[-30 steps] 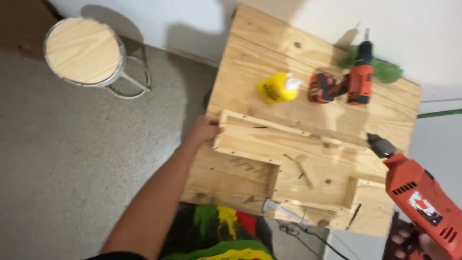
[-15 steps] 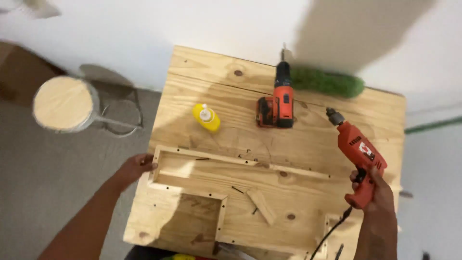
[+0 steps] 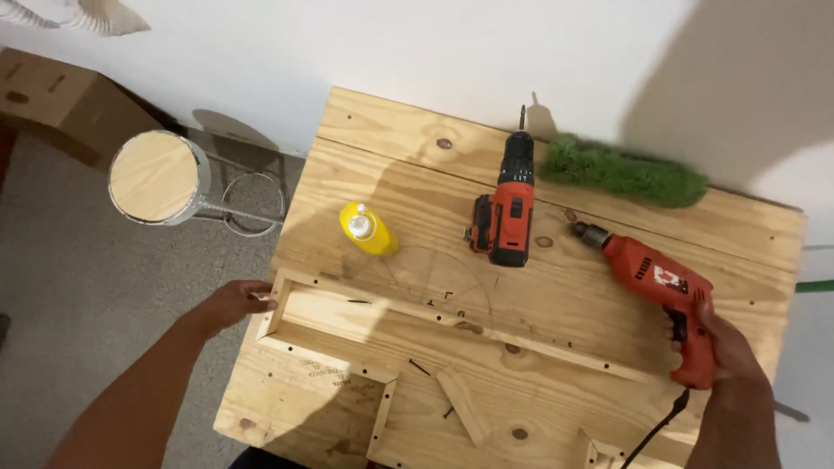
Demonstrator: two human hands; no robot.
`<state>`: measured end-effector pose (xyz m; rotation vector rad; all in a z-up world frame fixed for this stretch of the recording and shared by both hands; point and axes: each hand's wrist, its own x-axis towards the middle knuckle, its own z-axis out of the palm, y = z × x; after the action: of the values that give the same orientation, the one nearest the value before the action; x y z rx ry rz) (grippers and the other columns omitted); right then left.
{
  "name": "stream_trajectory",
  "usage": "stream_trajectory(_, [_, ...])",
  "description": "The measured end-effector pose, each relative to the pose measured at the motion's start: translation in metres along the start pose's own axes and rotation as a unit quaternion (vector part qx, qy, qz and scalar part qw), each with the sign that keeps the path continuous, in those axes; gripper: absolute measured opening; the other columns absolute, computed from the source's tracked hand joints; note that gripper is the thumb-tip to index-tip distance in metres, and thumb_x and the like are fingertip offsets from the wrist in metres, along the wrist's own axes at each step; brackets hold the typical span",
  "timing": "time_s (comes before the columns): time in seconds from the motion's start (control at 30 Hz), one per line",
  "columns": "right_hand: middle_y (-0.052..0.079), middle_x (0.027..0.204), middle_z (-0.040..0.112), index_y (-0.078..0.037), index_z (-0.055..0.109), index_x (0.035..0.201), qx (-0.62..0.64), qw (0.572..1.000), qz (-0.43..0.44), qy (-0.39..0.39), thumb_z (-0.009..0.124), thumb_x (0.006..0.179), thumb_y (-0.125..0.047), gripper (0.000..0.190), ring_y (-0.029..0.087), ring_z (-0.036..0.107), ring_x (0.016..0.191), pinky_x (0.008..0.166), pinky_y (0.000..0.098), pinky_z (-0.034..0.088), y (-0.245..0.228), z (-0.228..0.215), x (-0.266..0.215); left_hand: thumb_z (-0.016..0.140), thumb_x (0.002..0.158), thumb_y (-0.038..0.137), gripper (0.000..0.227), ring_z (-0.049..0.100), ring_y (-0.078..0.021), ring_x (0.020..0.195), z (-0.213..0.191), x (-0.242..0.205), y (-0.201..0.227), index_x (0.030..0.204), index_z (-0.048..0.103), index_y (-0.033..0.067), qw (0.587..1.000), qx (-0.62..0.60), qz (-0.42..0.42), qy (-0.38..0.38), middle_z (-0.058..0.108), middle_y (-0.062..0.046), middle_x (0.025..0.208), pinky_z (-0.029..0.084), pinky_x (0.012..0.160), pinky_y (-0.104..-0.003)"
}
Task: The person assembles a wooden frame by aligning small wooden pieces, applying wood glue, and securing them with screws. They use a cordless drill to drive screws into pre-drilled holes and adjust the frame on the workbench.
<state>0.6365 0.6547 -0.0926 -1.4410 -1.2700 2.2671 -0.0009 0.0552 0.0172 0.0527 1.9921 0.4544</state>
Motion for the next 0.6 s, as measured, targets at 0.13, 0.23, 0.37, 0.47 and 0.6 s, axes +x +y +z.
stream_trajectory(0.13, [0.019, 0.099, 0.069, -0.002, 0.065, 0.125, -0.075, 0.988, 0.069, 0.112, 0.064, 0.095, -0.074, 0.079, 0.032, 0.065, 0.080, 0.065, 0.0439, 0.052, 0.007, -0.008, 0.008, 0.077, 0.086, 0.025, 0.071, 0.053, -0.0362, 0.142, 0.003, -0.008, 0.006, 0.151, 0.054, 0.0100, 0.999, 0.002, -0.031, 0.006, 0.053, -0.011, 0.158, 0.038, 0.118, -0.055])
stream_trajectory(0.23, [0.014, 0.093, 0.068, -0.005, 0.064, 0.121, -0.079, 0.986, 0.095, 0.116, 0.063, 0.103, -0.063, 0.061, 0.025, 0.060, 0.069, 0.058, 0.0405, 0.050, -0.001, 0.006, 0.005, 0.076, 0.084, 0.031, 0.072, 0.051, -0.0354, 0.144, 0.005, -0.017, 0.013, 0.151, 0.056, 0.0125, 0.999, 0.009, -0.032, 0.007, 0.054, -0.013, 0.157, 0.037, 0.117, -0.053])
stream_trajectory(0.37, [0.016, 0.085, 0.064, -0.006, 0.062, 0.113, -0.067, 0.987, 0.101, 0.105, 0.067, 0.099, -0.059, 0.055, 0.026, 0.058, 0.063, 0.053, 0.0427, 0.048, -0.003, 0.007, 0.003, 0.077, 0.084, 0.030, 0.071, 0.053, -0.0362, 0.141, 0.008, -0.021, 0.018, 0.150, 0.057, 0.0118, 0.998, 0.016, -0.053, 0.018, 0.057, -0.013, 0.155, 0.040, 0.116, -0.053])
stream_trajectory(0.47, [0.021, 0.088, 0.064, -0.002, 0.060, 0.113, -0.109, 0.981, 0.085, 0.135, 0.068, 0.103, -0.056, 0.056, 0.031, 0.058, 0.066, 0.057, 0.0483, 0.052, -0.018, 0.027, -0.007, 0.076, 0.085, 0.029, 0.067, 0.054, -0.0361, 0.140, 0.008, -0.022, 0.016, 0.148, 0.059, 0.0120, 0.999, 0.012, -0.036, 0.013, 0.059, -0.014, 0.152, 0.039, 0.116, -0.054])
stream_trajectory(0.6, [0.021, 0.116, 0.062, 0.006, 0.056, 0.134, -0.170, 0.967, 0.047, 0.182, 0.059, 0.113, -0.035, 0.046, 0.035, 0.059, 0.093, 0.077, 0.0506, 0.052, -0.041, 0.063, -0.037, 0.074, 0.086, 0.031, 0.067, 0.054, -0.0359, 0.140, 0.007, -0.022, 0.017, 0.148, 0.059, 0.0114, 0.999, 0.026, -0.023, 0.008, 0.057, -0.014, 0.154, 0.039, 0.116, -0.052])
